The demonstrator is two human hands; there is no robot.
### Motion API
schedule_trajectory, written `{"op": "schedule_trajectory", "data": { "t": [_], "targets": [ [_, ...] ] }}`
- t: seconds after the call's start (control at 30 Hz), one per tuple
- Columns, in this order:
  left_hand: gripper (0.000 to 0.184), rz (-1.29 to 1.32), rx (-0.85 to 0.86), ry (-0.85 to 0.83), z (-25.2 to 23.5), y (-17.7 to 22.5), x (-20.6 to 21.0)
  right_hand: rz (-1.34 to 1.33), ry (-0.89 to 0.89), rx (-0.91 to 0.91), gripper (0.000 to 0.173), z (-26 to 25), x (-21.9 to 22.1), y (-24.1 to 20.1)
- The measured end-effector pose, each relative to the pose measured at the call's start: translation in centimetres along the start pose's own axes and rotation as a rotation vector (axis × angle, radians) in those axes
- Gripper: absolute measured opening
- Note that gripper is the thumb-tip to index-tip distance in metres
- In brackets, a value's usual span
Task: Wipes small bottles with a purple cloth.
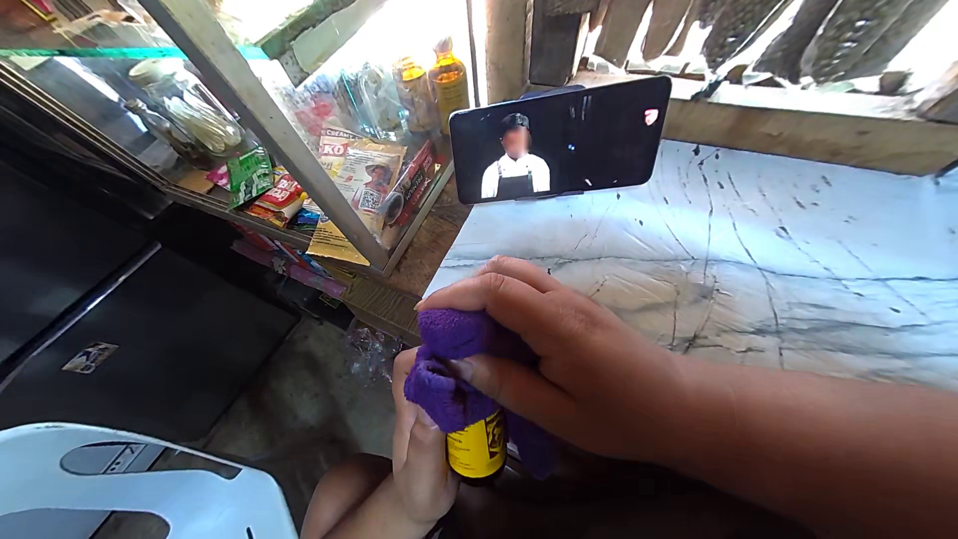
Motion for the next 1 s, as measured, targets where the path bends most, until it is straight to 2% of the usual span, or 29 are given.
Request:
{"op": "schedule_trajectory", "data": {
  "t": [0.43, 0.8, 0.9, 1.0],
  "targets": [
    [0.037, -0.041, 0.008, -0.043, 0.0, 0.4, 0.4, -0.045, -0.013, 0.014, 0.030, 0.1, 0.1, 0.2],
    [0.037, -0.518, 0.188, 0.068, 0.2, 1.5, 0.8, -0.022, -0.020, 0.030, 0.029, 0.1, 0.2, 0.4],
    [0.034, -0.422, 0.146, 0.023, 0.0, 1.4, 0.9, -0.028, -0.015, 0.028, 0.029, 0.1, 0.2, 0.4],
    [0.034, -0.153, 0.019, -0.055, -0.4, 1.1, 0.8, -0.051, -0.011, 0.039, 0.029, 0.1, 0.2, 0.6]
  ]
}}
Point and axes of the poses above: each hand's wrist, its own z-axis away from the middle knuckle, its own x-axis out of the palm, y = z × x, the point moved 9 cm from there along -z, towards the middle knuckle, and after that the axes turned 15 degrees about -x, right-handed, at the moved point
